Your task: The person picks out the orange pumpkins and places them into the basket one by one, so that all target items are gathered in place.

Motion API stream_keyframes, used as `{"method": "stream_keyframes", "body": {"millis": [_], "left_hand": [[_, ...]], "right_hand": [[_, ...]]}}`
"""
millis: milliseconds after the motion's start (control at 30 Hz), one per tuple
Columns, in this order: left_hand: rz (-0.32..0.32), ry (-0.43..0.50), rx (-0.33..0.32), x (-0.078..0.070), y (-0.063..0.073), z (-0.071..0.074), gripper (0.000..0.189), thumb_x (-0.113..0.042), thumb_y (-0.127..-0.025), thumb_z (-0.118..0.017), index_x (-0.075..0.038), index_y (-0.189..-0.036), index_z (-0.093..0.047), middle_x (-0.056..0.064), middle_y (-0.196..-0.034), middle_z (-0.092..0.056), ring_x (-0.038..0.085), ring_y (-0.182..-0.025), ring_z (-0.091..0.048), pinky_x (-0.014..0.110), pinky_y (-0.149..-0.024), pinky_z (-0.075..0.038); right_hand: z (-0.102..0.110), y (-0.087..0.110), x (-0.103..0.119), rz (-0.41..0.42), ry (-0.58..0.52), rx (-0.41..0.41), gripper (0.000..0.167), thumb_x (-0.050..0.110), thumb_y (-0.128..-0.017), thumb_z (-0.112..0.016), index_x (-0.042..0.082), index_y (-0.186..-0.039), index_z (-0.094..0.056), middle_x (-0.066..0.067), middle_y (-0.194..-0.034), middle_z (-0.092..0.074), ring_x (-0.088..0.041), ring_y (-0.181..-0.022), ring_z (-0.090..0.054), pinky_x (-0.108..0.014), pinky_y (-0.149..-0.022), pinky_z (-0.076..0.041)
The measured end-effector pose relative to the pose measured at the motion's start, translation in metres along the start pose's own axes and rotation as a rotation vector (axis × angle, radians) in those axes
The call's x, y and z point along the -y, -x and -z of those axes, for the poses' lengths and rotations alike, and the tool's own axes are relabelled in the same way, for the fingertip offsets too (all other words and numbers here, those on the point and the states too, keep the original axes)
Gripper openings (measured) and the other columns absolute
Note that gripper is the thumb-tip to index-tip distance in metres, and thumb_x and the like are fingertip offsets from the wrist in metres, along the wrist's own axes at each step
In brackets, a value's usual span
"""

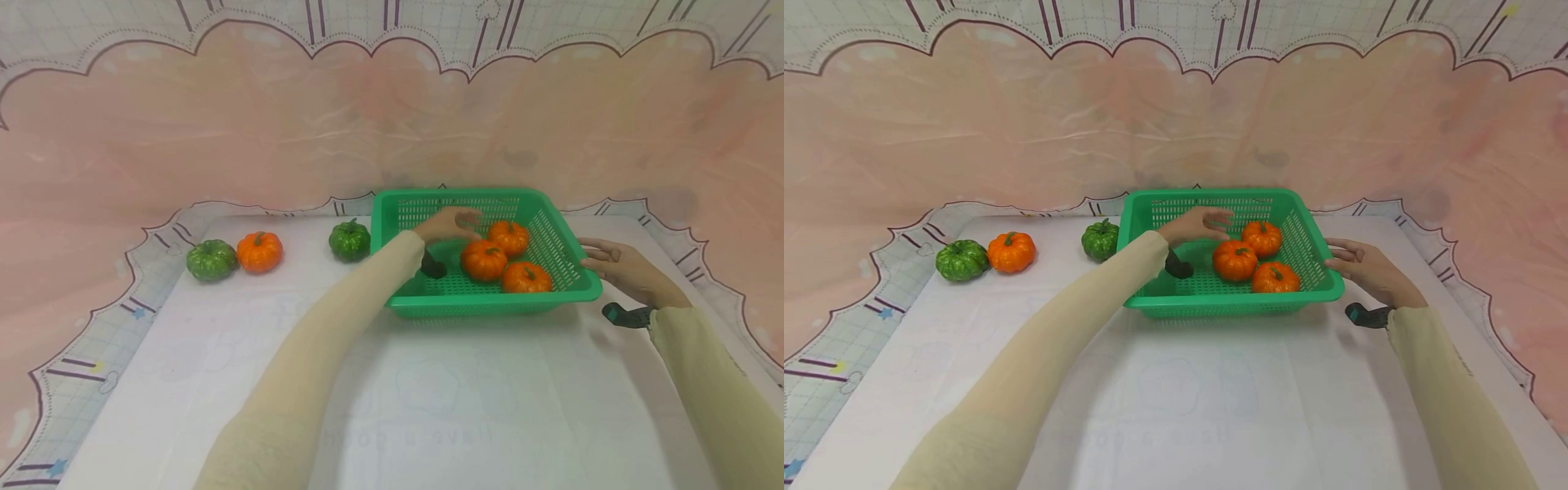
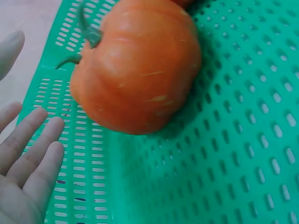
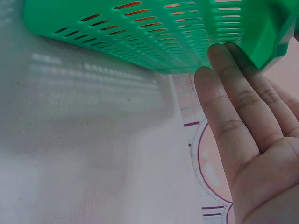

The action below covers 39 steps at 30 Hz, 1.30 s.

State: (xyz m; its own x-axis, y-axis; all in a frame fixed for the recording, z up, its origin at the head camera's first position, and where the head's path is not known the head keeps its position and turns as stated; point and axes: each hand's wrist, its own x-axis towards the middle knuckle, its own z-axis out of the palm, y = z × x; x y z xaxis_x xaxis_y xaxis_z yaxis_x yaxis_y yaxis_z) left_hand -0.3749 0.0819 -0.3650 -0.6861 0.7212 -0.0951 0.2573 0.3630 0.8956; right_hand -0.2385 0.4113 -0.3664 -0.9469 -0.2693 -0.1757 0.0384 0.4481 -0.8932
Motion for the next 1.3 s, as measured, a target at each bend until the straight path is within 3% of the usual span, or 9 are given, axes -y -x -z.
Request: {"method": "stream_keyframes", "body": {"millis": [167, 300, 467, 567, 700, 867, 1067, 1300], "left_hand": [[-0.012, 0.035, -0.027, -0.003, 0.002, 0.005, 0.062, -0.018, -0.09, -0.064, -0.01, -0.145, -0.036, 0.01, -0.145, -0.044, 0.026, -0.131, -0.045, 0.042, -0.107, -0.041], [-0.001, 0.0, -0.046, -0.006, 0.004, 0.006, 0.06, -0.022, -0.092, -0.061, -0.014, -0.146, -0.035, 0.006, -0.146, -0.044, 0.023, -0.135, -0.04, 0.041, -0.109, -0.039], [0.006, -0.003, -0.061, -0.008, 0.003, 0.007, 0.058, -0.024, -0.093, -0.058, -0.016, -0.146, -0.035, 0.005, -0.145, -0.045, 0.021, -0.135, -0.039, 0.04, -0.109, -0.038], [0.008, 0.01, -0.068, -0.009, 0.004, 0.007, 0.059, -0.027, -0.093, -0.058, -0.017, -0.146, -0.035, 0.005, -0.145, -0.045, 0.021, -0.135, -0.04, 0.041, -0.109, -0.038], [0.018, 0.029, -0.073, -0.012, 0.008, 0.008, 0.06, -0.031, -0.092, -0.059, -0.019, -0.146, -0.036, 0.003, -0.145, -0.045, 0.02, -0.135, -0.04, 0.041, -0.11, -0.037], [0.007, 0.051, -0.086, -0.017, 0.016, 0.013, 0.057, -0.028, -0.093, -0.058, -0.017, -0.145, -0.038, 0.006, -0.145, -0.046, 0.022, -0.134, -0.041, 0.043, -0.111, -0.036], [-0.015, -0.005, -0.094, -0.025, 0.028, 0.02, 0.055, -0.029, -0.094, -0.057, -0.014, -0.143, -0.04, 0.008, -0.144, -0.046, 0.022, -0.132, -0.043, 0.041, -0.109, -0.039], [-0.04, -0.023, -0.061, -0.032, 0.042, 0.027, 0.052, -0.028, -0.094, -0.056, -0.015, -0.142, -0.041, 0.008, -0.144, -0.046, 0.021, -0.132, -0.043, 0.042, -0.11, -0.037]], "right_hand": [[-0.001, 0.0, 0.001, 0.0, -0.013, 0.004, 0.066, 0.016, -0.098, -0.049, -0.003, -0.149, -0.011, 0.033, -0.114, -0.05, 0.018, -0.105, -0.05, -0.003, -0.083, -0.043], [-0.001, -0.001, 0.001, -0.002, -0.026, 0.004, 0.066, 0.017, -0.098, -0.049, -0.004, -0.149, -0.011, 0.033, -0.114, -0.05, 0.018, -0.105, -0.05, -0.003, -0.084, -0.043], [-0.001, 0.0, 0.001, -0.016, 0.0, -0.005, 0.066, 0.019, -0.098, -0.05, 0.001, -0.15, -0.013, 0.023, -0.127, -0.047, 0.02, -0.106, -0.048, -0.006, -0.089, -0.045], [-0.003, 0.001, 0.0, -0.01, -0.024, -0.016, 0.065, 0.016, -0.098, -0.05, 0.0, -0.149, -0.014, 0.024, -0.125, -0.05, 0.017, -0.104, -0.051, -0.008, -0.088, -0.046], [-0.004, 0.001, 0.0, 0.001, -0.069, -0.029, 0.064, 0.011, -0.097, -0.049, -0.005, -0.148, -0.013, 0.035, -0.109, -0.053, 0.014, -0.1, -0.055, -0.006, -0.081, -0.047], [-0.004, 0.001, 0.001, -0.005, -0.054, -0.031, 0.065, 0.013, -0.097, -0.05, -0.004, -0.148, -0.014, 0.035, -0.108, -0.052, 0.015, -0.1, -0.054, -0.006, -0.081, -0.046], [-0.004, 0.003, 0.003, -0.017, -0.017, -0.031, 0.066, 0.017, -0.097, -0.051, -0.003, -0.149, -0.014, 0.035, -0.108, -0.051, 0.015, -0.1, -0.054, -0.006, -0.082, -0.046], [-0.004, 0.004, 0.005, -0.034, -0.01, -0.033, 0.068, 0.019, -0.097, -0.052, -0.003, -0.149, -0.013, 0.036, -0.105, -0.051, 0.016, -0.098, -0.054, -0.006, -0.081, -0.047]]}}
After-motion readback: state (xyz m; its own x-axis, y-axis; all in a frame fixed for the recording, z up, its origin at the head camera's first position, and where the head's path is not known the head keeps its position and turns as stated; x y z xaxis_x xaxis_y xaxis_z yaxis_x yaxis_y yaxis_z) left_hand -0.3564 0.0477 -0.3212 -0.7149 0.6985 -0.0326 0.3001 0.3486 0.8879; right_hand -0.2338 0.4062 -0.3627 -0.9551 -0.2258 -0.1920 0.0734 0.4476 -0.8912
